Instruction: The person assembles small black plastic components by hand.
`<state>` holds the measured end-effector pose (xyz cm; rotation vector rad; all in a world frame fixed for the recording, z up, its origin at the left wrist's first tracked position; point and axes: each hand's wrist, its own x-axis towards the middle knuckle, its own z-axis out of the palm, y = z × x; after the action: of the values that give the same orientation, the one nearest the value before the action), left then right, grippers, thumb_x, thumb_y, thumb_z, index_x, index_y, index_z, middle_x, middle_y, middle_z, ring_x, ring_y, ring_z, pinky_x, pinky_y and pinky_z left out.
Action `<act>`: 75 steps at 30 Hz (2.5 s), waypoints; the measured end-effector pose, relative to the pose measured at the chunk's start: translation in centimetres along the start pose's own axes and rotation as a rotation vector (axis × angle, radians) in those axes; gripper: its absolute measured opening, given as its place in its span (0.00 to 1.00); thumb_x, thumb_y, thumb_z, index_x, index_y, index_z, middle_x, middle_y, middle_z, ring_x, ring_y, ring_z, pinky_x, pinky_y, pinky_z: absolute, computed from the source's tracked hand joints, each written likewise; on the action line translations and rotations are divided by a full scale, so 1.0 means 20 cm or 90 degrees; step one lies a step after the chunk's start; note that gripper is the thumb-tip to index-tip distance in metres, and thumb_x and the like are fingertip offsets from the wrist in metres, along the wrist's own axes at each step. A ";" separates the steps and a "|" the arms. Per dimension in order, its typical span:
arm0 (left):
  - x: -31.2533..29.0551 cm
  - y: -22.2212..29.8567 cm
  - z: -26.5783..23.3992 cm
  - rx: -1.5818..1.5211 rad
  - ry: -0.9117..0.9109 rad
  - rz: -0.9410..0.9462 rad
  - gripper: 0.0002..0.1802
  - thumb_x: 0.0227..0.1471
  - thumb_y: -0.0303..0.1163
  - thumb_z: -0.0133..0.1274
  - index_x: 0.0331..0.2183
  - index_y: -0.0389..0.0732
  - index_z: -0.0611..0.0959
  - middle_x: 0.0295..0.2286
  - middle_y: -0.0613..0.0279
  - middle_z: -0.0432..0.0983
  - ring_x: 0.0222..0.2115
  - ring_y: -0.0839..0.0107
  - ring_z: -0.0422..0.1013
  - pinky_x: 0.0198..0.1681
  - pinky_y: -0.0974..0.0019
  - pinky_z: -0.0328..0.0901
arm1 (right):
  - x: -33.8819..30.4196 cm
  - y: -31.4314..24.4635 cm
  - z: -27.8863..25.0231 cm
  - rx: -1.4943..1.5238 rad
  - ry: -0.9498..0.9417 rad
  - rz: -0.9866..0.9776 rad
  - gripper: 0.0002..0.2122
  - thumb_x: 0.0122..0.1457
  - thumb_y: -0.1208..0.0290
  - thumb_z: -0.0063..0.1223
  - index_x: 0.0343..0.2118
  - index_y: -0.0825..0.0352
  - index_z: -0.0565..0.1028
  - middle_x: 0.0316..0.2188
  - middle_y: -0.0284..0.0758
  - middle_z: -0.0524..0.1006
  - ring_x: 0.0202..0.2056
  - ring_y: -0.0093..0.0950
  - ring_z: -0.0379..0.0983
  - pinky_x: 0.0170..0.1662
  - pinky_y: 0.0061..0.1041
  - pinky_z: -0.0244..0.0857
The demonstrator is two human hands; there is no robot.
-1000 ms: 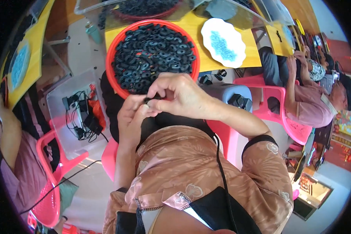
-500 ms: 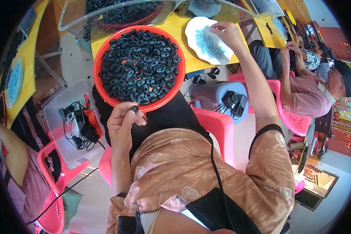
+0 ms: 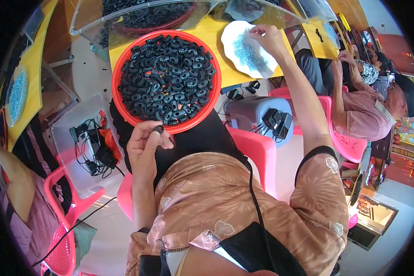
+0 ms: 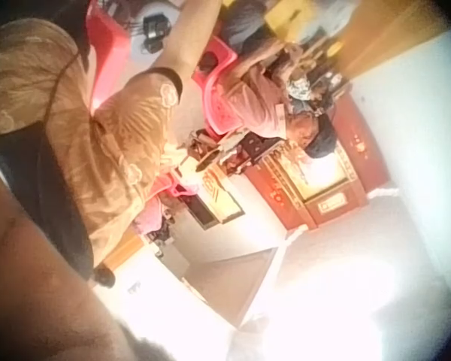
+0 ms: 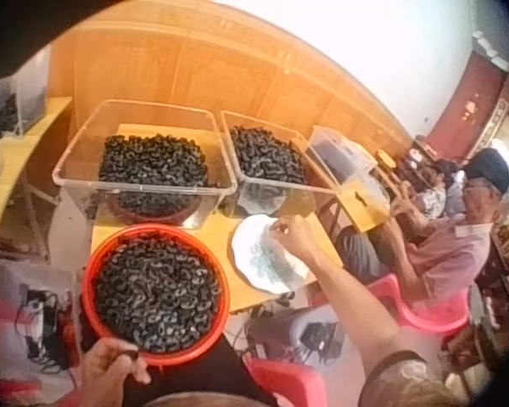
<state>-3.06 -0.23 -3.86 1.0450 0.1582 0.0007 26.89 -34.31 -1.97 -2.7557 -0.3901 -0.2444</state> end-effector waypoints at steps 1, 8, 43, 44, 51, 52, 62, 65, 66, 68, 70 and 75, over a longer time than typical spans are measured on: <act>0.00 0.00 0.00 0.000 -0.001 0.000 0.10 0.57 0.28 0.47 0.41 0.35 0.74 0.27 0.61 0.74 0.24 0.75 0.70 0.29 0.74 0.66 | 0.00 -0.02 0.00 -0.001 -0.008 -0.027 0.08 0.47 0.67 0.57 0.29 0.63 0.81 0.26 0.40 0.79 0.30 0.36 0.77 0.37 0.32 0.70; 0.00 0.00 -0.01 -0.007 0.001 0.003 0.11 0.55 0.29 0.50 0.41 0.35 0.75 0.27 0.61 0.75 0.23 0.76 0.70 0.30 0.74 0.65 | -0.02 -0.05 0.01 -0.114 -0.012 0.007 0.07 0.46 0.69 0.58 0.29 0.62 0.81 0.27 0.42 0.79 0.29 0.39 0.77 0.36 0.34 0.70; 0.01 -0.02 -0.02 0.019 -0.011 0.008 0.09 0.55 0.25 0.50 0.40 0.36 0.74 0.31 0.60 0.76 0.28 0.74 0.74 0.31 0.75 0.67 | -0.66 -1.23 -0.06 0.468 -0.371 -0.202 0.07 0.48 0.84 0.54 0.31 0.71 0.71 0.24 0.42 0.78 0.29 0.32 0.78 0.31 0.25 0.70; 0.01 -0.02 -0.02 0.020 -0.010 0.007 0.09 0.55 0.25 0.50 0.40 0.36 0.74 0.31 0.60 0.76 0.28 0.74 0.74 0.31 0.75 0.67 | -0.67 -1.24 -0.06 0.469 -0.372 -0.202 0.07 0.48 0.84 0.54 0.31 0.71 0.71 0.24 0.42 0.78 0.29 0.32 0.78 0.31 0.25 0.70; -0.01 -0.03 0.01 0.127 0.004 0.048 0.07 0.54 0.23 0.51 0.37 0.35 0.74 0.28 0.60 0.76 0.28 0.75 0.75 0.30 0.74 0.68 | -0.69 -1.25 -0.07 0.260 -0.264 -0.393 0.07 0.46 0.82 0.52 0.31 0.67 0.70 0.18 0.40 0.74 0.26 0.41 0.75 0.27 0.34 0.67; -0.01 -0.02 0.01 0.108 -0.004 0.027 0.07 0.54 0.22 0.50 0.37 0.35 0.74 0.28 0.60 0.76 0.28 0.75 0.75 0.30 0.74 0.68 | -0.69 -1.26 -0.08 0.281 -0.269 -0.386 0.08 0.46 0.82 0.52 0.31 0.67 0.70 0.19 0.40 0.74 0.26 0.41 0.74 0.27 0.33 0.67; -0.04 0.05 -0.03 -0.143 -0.189 -0.066 0.05 0.52 0.21 0.51 0.35 0.34 0.76 0.26 0.59 0.76 0.25 0.72 0.75 0.31 0.70 0.70 | -0.61 -1.25 -0.15 0.630 -0.594 -0.089 0.09 0.45 0.78 0.65 0.30 0.68 0.76 0.24 0.27 0.76 0.27 0.13 0.70 0.33 0.16 0.63; -0.03 0.03 -0.03 -0.116 -0.135 -0.028 0.06 0.53 0.22 0.50 0.36 0.34 0.75 0.28 0.56 0.76 0.24 0.71 0.74 0.32 0.68 0.71 | -0.46 -1.25 -0.09 0.515 -0.497 -0.136 0.04 0.51 0.75 0.60 0.28 0.69 0.78 0.25 0.28 0.76 0.27 0.14 0.70 0.32 0.18 0.64; -0.02 0.03 -0.03 -0.116 -0.138 -0.028 0.06 0.53 0.22 0.50 0.36 0.34 0.75 0.28 0.56 0.76 0.24 0.71 0.74 0.32 0.68 0.71 | -0.41 -1.23 0.00 0.486 -0.345 -0.222 0.05 0.50 0.71 0.60 0.27 0.67 0.78 0.22 0.31 0.77 0.22 0.18 0.71 0.28 0.19 0.64; -0.02 0.03 -0.03 -0.131 -0.104 -0.025 0.06 0.53 0.22 0.50 0.36 0.34 0.75 0.29 0.54 0.76 0.24 0.71 0.74 0.32 0.68 0.71 | -0.30 -1.22 0.11 0.296 -0.192 -0.318 0.06 0.48 0.73 0.59 0.29 0.67 0.78 0.24 0.38 0.76 0.25 0.32 0.75 0.31 0.29 0.67; -0.02 0.03 -0.03 -0.133 -0.094 -0.028 0.06 0.53 0.22 0.50 0.36 0.34 0.75 0.29 0.53 0.77 0.24 0.71 0.74 0.31 0.69 0.71 | -0.24 -1.22 0.21 0.242 -0.157 -0.358 0.06 0.47 0.73 0.58 0.30 0.66 0.78 0.26 0.39 0.76 0.28 0.36 0.75 0.33 0.33 0.67; -0.02 0.02 -0.02 -0.103 -0.045 -0.017 0.06 0.54 0.24 0.50 0.36 0.36 0.74 0.27 0.52 0.76 0.21 0.72 0.72 0.25 0.71 0.70 | -0.23 -1.25 0.31 0.093 -0.118 -0.426 0.08 0.49 0.72 0.57 0.33 0.66 0.78 0.26 0.39 0.74 0.29 0.38 0.73 0.34 0.35 0.66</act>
<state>-3.37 0.25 -3.63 0.8799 0.1064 -0.0464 15.87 -10.51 -0.92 -2.4189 -1.3169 -0.1114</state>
